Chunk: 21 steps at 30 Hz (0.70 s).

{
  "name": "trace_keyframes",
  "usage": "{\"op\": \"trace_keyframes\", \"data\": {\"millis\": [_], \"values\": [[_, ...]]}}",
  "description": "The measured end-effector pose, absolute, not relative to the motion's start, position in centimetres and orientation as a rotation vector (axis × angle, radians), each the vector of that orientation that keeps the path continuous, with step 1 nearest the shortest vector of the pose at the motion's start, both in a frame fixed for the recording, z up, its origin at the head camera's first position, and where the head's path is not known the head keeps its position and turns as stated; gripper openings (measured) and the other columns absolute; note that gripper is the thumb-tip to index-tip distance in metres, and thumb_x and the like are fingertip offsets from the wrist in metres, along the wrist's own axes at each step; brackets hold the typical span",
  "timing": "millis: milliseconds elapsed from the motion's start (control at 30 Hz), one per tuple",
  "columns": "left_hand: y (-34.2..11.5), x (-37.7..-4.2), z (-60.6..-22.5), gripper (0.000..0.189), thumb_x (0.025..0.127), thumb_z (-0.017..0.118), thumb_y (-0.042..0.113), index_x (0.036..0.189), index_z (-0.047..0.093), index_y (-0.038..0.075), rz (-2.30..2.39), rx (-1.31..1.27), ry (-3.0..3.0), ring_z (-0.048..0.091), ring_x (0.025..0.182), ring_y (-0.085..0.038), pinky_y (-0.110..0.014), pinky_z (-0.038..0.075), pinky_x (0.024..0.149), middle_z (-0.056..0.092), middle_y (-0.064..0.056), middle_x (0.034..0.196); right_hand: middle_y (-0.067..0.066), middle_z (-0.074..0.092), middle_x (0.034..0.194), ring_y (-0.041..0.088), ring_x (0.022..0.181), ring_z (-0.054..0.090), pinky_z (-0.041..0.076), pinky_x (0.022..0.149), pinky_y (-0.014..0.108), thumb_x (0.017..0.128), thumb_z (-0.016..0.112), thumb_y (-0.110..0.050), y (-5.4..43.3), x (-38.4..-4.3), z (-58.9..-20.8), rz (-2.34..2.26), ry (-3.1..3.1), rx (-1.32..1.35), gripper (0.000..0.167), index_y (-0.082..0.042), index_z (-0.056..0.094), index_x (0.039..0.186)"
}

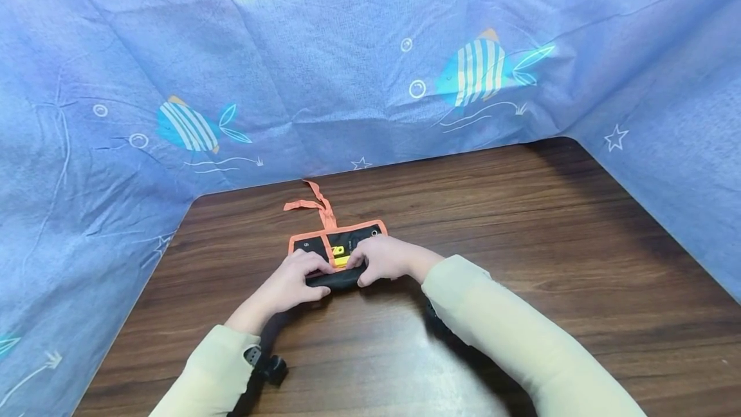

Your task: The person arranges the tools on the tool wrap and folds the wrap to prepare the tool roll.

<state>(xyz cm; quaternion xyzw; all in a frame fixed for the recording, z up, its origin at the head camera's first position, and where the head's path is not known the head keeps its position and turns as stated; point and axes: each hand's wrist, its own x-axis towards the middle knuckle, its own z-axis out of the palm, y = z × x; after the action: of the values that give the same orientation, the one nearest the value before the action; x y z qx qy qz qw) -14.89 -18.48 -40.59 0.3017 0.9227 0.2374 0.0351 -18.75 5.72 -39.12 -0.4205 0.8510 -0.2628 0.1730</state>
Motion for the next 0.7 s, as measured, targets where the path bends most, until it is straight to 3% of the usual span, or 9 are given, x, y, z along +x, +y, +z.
{"op": "trace_keyframes", "data": {"millis": [200, 433, 700], "values": [[-18.3, -15.4, -39.8, 0.024, 0.079, 0.074, 0.024, 0.101, 0.069, 0.022, 0.769, 0.895, 2.8, 0.051, 0.096, -0.011, -0.038, 0.041, 0.087, 0.062, 0.011, 0.102, -0.006, 0.06, 0.1, 0.01, 0.089, 0.055, 0.044, 0.081, 0.031, 0.078, 0.069, -0.024, 6.0, -19.5, -39.2, -0.782, 2.367, -1.11, 0.037, -0.015, 0.068, 0.114], [-18.3, -16.0, -39.4, 0.019, 0.08, 0.073, 0.022, 0.097, 0.068, 0.024, 0.789, 0.822, 2.742, 0.052, 0.084, -0.009, -0.032, 0.044, 0.076, 0.06, 0.013, 0.094, -0.009, 0.062, 0.099, 0.009, 0.087, 0.055, 0.043, 0.08, 0.031, 0.08, 0.069, -0.025, 6.2, -19.8, -39.2, -0.823, 2.337, -1.045, 0.034, -0.019, 0.067, 0.114], [-18.5, -16.7, -38.5, 0.017, 0.081, 0.071, 0.019, 0.096, 0.067, 0.023, 0.797, 0.807, 2.709, 0.053, 0.076, -0.009, -0.031, 0.044, 0.072, 0.06, 0.012, 0.087, -0.009, 0.062, 0.093, 0.014, 0.088, 0.049, 0.04, 0.08, 0.034, 0.083, 0.066, -0.021, 6.2, -19.0, -39.4, -0.874, 2.498, -1.21, 0.015, -0.021, 0.065, 0.098]]}}
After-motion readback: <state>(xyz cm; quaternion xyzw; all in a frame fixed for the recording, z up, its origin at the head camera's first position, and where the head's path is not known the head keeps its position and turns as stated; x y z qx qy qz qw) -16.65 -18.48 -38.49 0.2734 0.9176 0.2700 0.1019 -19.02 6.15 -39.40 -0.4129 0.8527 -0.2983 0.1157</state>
